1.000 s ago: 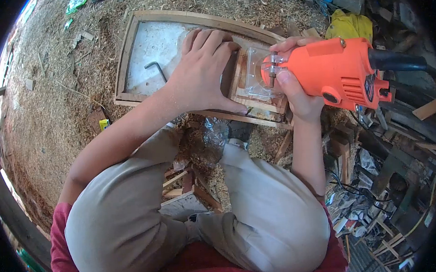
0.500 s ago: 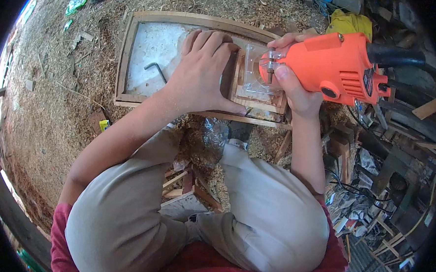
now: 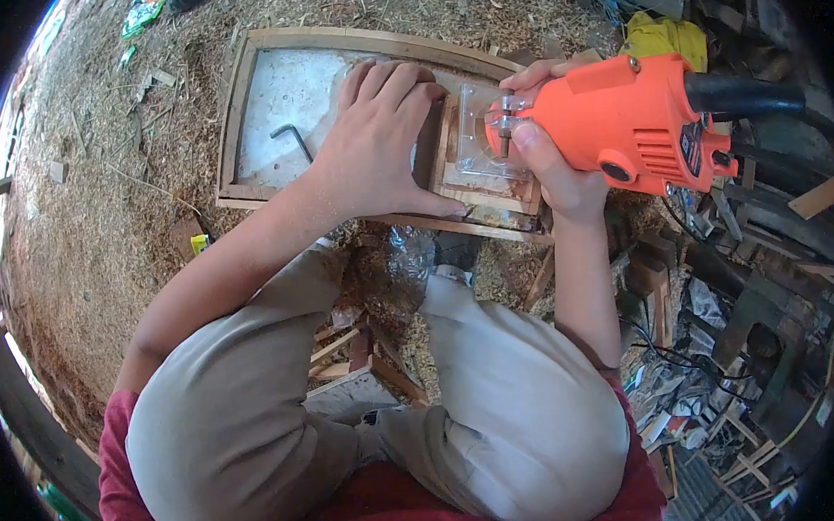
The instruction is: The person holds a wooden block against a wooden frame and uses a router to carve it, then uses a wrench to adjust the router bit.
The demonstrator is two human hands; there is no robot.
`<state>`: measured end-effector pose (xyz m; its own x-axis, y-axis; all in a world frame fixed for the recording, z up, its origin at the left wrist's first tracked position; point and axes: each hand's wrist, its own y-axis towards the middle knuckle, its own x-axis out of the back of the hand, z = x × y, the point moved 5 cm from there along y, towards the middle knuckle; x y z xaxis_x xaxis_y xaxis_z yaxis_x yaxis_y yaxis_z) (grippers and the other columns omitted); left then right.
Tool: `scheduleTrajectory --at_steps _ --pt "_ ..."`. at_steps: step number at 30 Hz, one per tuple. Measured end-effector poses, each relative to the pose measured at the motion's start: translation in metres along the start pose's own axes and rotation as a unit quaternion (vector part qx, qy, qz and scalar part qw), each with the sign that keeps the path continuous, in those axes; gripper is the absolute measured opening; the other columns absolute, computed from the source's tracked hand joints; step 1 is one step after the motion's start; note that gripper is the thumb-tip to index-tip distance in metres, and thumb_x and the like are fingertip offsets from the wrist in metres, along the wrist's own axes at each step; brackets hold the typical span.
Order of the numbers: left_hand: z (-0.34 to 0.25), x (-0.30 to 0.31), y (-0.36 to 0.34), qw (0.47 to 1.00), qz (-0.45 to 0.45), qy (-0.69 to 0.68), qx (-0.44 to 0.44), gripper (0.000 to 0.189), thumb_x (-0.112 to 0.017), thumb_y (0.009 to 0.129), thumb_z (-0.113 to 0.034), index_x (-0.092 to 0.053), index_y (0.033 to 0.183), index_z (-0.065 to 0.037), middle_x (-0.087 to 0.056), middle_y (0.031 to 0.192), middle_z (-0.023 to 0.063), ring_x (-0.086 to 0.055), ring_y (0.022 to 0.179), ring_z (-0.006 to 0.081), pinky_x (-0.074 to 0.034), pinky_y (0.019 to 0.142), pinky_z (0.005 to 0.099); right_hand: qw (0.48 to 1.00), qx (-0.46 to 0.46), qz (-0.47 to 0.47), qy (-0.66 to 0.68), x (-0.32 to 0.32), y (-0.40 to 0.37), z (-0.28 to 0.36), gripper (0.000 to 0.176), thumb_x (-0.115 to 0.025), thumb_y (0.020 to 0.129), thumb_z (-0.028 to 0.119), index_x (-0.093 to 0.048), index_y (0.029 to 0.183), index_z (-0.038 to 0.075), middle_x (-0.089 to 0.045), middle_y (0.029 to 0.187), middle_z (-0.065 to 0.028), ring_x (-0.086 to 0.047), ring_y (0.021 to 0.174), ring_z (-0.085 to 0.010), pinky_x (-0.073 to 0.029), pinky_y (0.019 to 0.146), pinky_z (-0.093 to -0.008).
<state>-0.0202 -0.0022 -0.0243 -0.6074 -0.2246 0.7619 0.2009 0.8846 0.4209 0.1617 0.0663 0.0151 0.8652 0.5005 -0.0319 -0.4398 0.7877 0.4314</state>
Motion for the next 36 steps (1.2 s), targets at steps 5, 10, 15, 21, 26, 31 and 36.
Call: scheduleTrajectory --at_steps 5,10,15,21,26,31,36 --pt "-0.0009 0.0014 0.0012 1.000 0.008 0.002 0.002 0.103 -0.086 0.049 -0.068 -0.059 0.118 0.003 -0.054 0.123 0.0164 -0.049 0.122 0.0367 -0.030 0.113 0.0524 1.000 -0.012 0.000 -0.001 -0.0011 -0.0019 0.0022 0.059 -0.071 0.082 0.003 -0.043 0.134 0.003 -0.061 0.115 -0.0177 -0.064 0.105 -0.0273 -0.055 0.094 -0.0459" --pt "-0.0015 0.0020 0.0016 1.000 0.010 0.001 0.003 0.102 -0.086 0.049 -0.068 -0.059 0.117 0.003 -0.054 0.124 0.0168 -0.050 0.122 0.0368 -0.030 0.113 0.0524 1.000 -0.022 -0.003 0.009 -0.0017 -0.0032 0.0033 0.059 -0.070 0.083 0.002 -0.042 0.134 0.002 -0.061 0.114 -0.0187 -0.065 0.103 -0.0256 -0.057 0.089 -0.0428" --pt "-0.0009 0.0012 0.0006 1.000 0.008 0.003 0.002 0.102 -0.086 0.049 -0.068 -0.059 0.117 0.003 -0.054 0.124 0.0171 -0.050 0.122 0.0369 -0.030 0.113 0.0529 1.000 -0.016 -0.002 -0.013 0.0002 -0.0042 0.0051 0.058 -0.068 0.082 -0.001 -0.043 0.134 0.004 -0.061 0.115 -0.0193 -0.065 0.104 -0.0265 -0.057 0.089 -0.0429" --pt "-0.0007 0.0005 -0.0005 1.000 0.000 0.002 -0.001 0.102 -0.086 0.050 -0.068 -0.059 0.118 0.003 -0.054 0.125 0.0170 -0.049 0.124 0.0366 -0.030 0.113 0.0530 1.000 -0.011 0.003 -0.007 -0.0008 -0.0051 0.0056 0.058 -0.067 0.079 -0.003 -0.044 0.132 0.004 -0.061 0.115 -0.0192 -0.063 0.108 -0.0292 -0.056 0.092 -0.0466" --pt "-0.0014 0.0008 0.0003 1.000 0.005 0.001 0.002 0.103 -0.086 0.049 -0.068 -0.059 0.119 0.003 -0.054 0.125 0.0166 -0.049 0.125 0.0362 -0.030 0.114 0.0531 0.999 -0.020 -0.030 -0.026 -0.0026 -0.0077 0.0076 0.053 -0.070 0.081 0.008 -0.048 0.129 0.003 -0.061 0.111 -0.0171 -0.063 0.107 -0.0327 -0.051 0.098 -0.0518" --pt "-0.0012 -0.0008 -0.0006 1.000 0.009 0.001 0.003 0.103 -0.086 0.049 -0.068 -0.059 0.119 0.003 -0.053 0.125 0.0163 -0.049 0.125 0.0359 -0.029 0.114 0.0534 0.999 -0.018 -0.030 -0.027 -0.0029 -0.0094 0.0085 0.054 -0.070 0.080 0.008 -0.048 0.129 0.003 -0.061 0.111 -0.0172 -0.063 0.107 -0.0329 -0.050 0.098 -0.0526" --pt "-0.0002 -0.0030 -0.0005 1.000 0.016 0.001 0.003 0.104 -0.086 0.049 -0.068 -0.058 0.120 0.003 -0.053 0.125 0.0169 -0.047 0.127 0.0363 -0.028 0.115 0.0539 0.999 -0.003 -0.030 -0.019 -0.0007 -0.0082 0.0074 0.055 -0.070 0.080 0.009 -0.048 0.129 0.003 -0.061 0.112 -0.0174 -0.063 0.107 -0.0338 -0.050 0.100 -0.0535"
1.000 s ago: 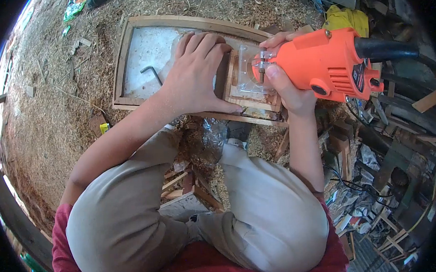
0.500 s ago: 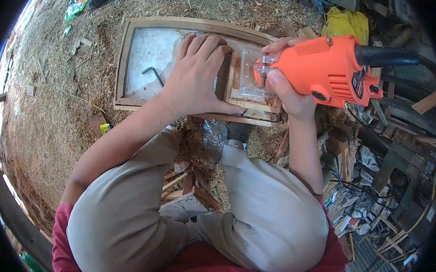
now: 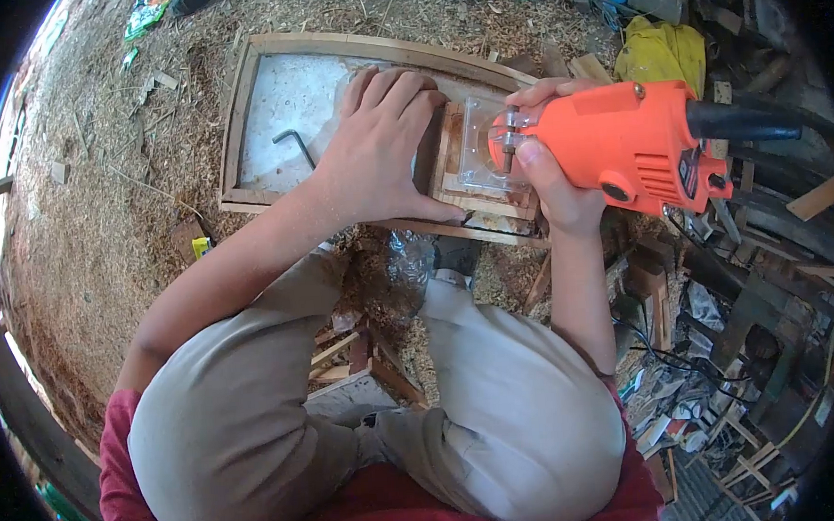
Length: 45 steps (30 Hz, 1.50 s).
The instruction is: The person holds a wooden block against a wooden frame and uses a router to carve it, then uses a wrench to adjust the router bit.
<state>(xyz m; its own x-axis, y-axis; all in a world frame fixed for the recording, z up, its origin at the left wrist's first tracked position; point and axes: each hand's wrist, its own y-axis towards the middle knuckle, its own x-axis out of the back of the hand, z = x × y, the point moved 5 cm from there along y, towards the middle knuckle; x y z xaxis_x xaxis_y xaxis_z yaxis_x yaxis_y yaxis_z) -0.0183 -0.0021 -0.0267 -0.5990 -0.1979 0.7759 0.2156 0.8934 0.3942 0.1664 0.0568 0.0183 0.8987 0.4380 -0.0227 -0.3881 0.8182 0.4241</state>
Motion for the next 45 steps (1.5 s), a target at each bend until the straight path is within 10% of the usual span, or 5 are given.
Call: scheduleTrajectory --at_steps 45 --pt "0.001 0.006 0.001 1.000 -0.006 -0.017 -0.010 0.101 -0.089 0.047 -0.063 -0.059 0.116 0.003 -0.052 0.117 0.0174 -0.049 0.119 0.0388 -0.032 0.112 0.0516 0.999 0.001 0.038 0.013 -0.004 0.011 -0.010 0.054 -0.069 0.083 0.007 -0.047 0.131 0.002 -0.061 0.115 -0.0183 -0.063 0.111 -0.0334 -0.050 0.102 -0.0509"
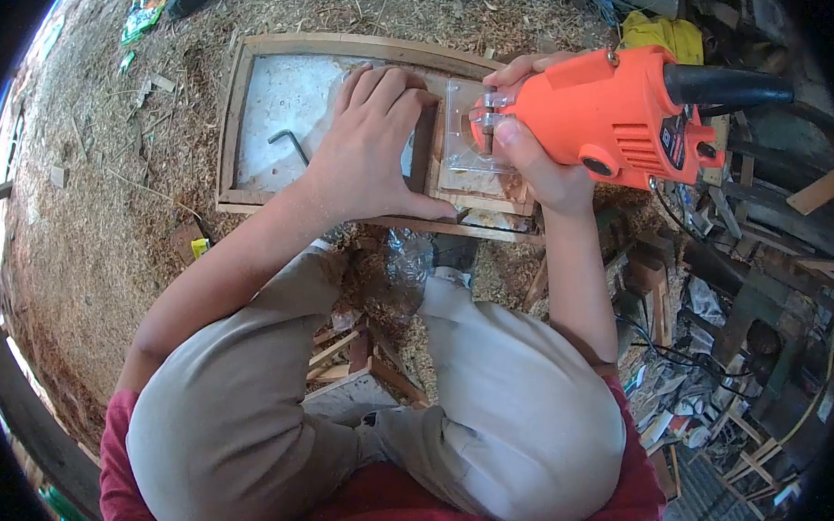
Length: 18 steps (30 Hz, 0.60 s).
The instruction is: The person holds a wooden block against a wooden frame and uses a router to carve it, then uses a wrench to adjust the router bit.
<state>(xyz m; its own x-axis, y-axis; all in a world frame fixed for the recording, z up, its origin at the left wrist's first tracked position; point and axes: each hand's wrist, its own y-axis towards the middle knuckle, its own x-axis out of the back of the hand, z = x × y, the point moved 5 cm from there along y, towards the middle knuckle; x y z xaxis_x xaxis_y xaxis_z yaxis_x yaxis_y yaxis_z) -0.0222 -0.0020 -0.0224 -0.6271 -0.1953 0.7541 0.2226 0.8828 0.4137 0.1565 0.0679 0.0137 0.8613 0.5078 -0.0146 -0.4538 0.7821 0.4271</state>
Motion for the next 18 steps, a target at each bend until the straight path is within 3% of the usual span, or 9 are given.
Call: scheduleTrajectory --at_steps 9,12,18 --pt "-0.0006 0.0002 -0.0008 1.000 -0.010 0.005 -0.004 0.100 -0.089 0.048 -0.063 -0.059 0.116 0.003 -0.053 0.119 0.0166 -0.050 0.118 0.0376 -0.033 0.111 0.0506 1.000 0.006 0.006 -0.008 0.0027 -0.0004 -0.0004 0.054 -0.069 0.082 0.008 -0.046 0.131 0.003 -0.062 0.115 -0.0177 -0.063 0.111 -0.0339 -0.050 0.101 -0.0515" --pt "-0.0005 -0.0002 -0.0006 1.000 -0.006 0.002 -0.002 0.100 -0.089 0.048 -0.063 -0.059 0.116 0.003 -0.053 0.120 0.0163 -0.050 0.119 0.0376 -0.033 0.111 0.0506 1.000 0.019 -0.001 -0.006 0.0015 0.0015 0.0016 0.056 -0.071 0.079 0.000 -0.045 0.129 0.003 -0.062 0.111 -0.0185 -0.066 0.104 -0.0281 -0.056 0.092 -0.0455" --pt "-0.0016 0.0008 0.0002 1.000 0.004 0.010 0.000 0.100 -0.088 0.049 -0.063 -0.059 0.118 0.003 -0.053 0.121 0.0160 -0.049 0.121 0.0372 -0.032 0.112 0.0511 1.000 0.022 0.003 -0.004 0.0021 0.0012 0.0010 0.056 -0.070 0.079 -0.001 -0.045 0.129 0.003 -0.062 0.112 -0.0186 -0.066 0.105 -0.0285 -0.056 0.092 -0.0457"
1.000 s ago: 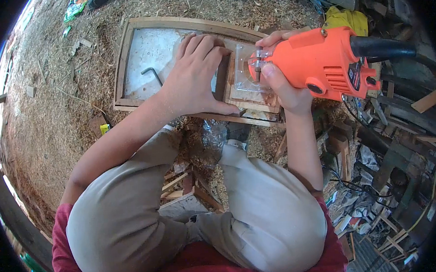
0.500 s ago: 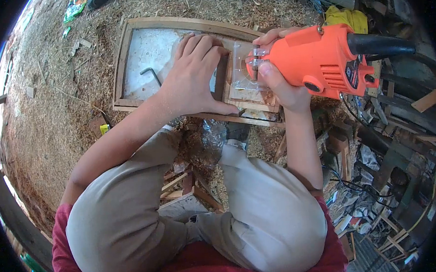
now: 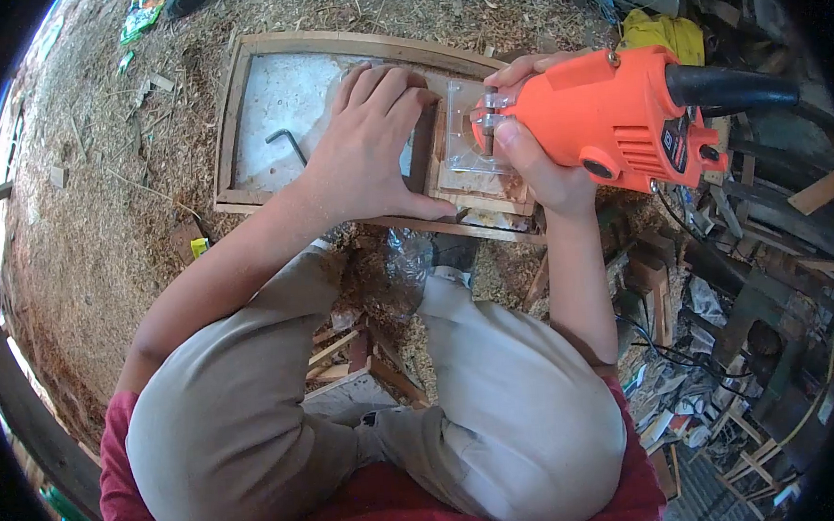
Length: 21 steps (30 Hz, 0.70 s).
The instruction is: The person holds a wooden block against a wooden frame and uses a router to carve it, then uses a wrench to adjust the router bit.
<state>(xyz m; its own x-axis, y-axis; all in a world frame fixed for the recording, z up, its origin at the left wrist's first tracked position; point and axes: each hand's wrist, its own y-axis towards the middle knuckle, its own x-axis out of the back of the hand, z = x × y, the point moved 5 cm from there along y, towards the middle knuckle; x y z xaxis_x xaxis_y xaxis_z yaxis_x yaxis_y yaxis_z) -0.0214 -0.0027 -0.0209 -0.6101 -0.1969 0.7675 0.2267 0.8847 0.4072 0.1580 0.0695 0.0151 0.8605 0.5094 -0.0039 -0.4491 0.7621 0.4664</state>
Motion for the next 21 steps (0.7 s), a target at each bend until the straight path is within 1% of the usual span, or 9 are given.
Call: scheduleTrajectory --at_steps 9,18,21 --pt "-0.0002 -0.0024 -0.0011 1.000 0.005 -0.002 0.004 0.102 -0.088 0.050 -0.062 -0.058 0.121 0.004 -0.054 0.124 0.0169 -0.049 0.125 0.0361 -0.030 0.115 0.0527 1.000 -0.022 -0.001 0.004 0.0007 -0.0027 -0.0003 0.057 -0.069 0.080 -0.002 -0.043 0.130 0.004 -0.061 0.113 -0.0186 -0.066 0.105 -0.0271 -0.057 0.093 -0.0465" --pt "-0.0009 -0.0019 -0.0004 1.000 0.005 0.000 0.007 0.100 -0.088 0.049 -0.061 -0.059 0.120 0.004 -0.054 0.124 0.0167 -0.049 0.125 0.0355 -0.030 0.114 0.0526 1.000 -0.018 0.005 -0.006 -0.0013 -0.0020 0.0018 0.057 -0.068 0.079 -0.003 -0.043 0.130 0.004 -0.061 0.114 -0.0181 -0.066 0.104 -0.0273 -0.057 0.092 -0.0459" --pt "-0.0009 -0.0027 -0.0008 1.000 0.002 -0.001 0.006 0.100 -0.089 0.049 -0.060 -0.059 0.120 0.004 -0.054 0.123 0.0164 -0.050 0.125 0.0353 -0.031 0.114 0.0524 0.999 -0.032 -0.002 0.001 -0.0015 -0.0031 0.0023 0.056 -0.068 0.079 -0.002 -0.044 0.129 0.004 -0.061 0.114 -0.0181 -0.066 0.103 -0.0270 -0.057 0.093 -0.0459"
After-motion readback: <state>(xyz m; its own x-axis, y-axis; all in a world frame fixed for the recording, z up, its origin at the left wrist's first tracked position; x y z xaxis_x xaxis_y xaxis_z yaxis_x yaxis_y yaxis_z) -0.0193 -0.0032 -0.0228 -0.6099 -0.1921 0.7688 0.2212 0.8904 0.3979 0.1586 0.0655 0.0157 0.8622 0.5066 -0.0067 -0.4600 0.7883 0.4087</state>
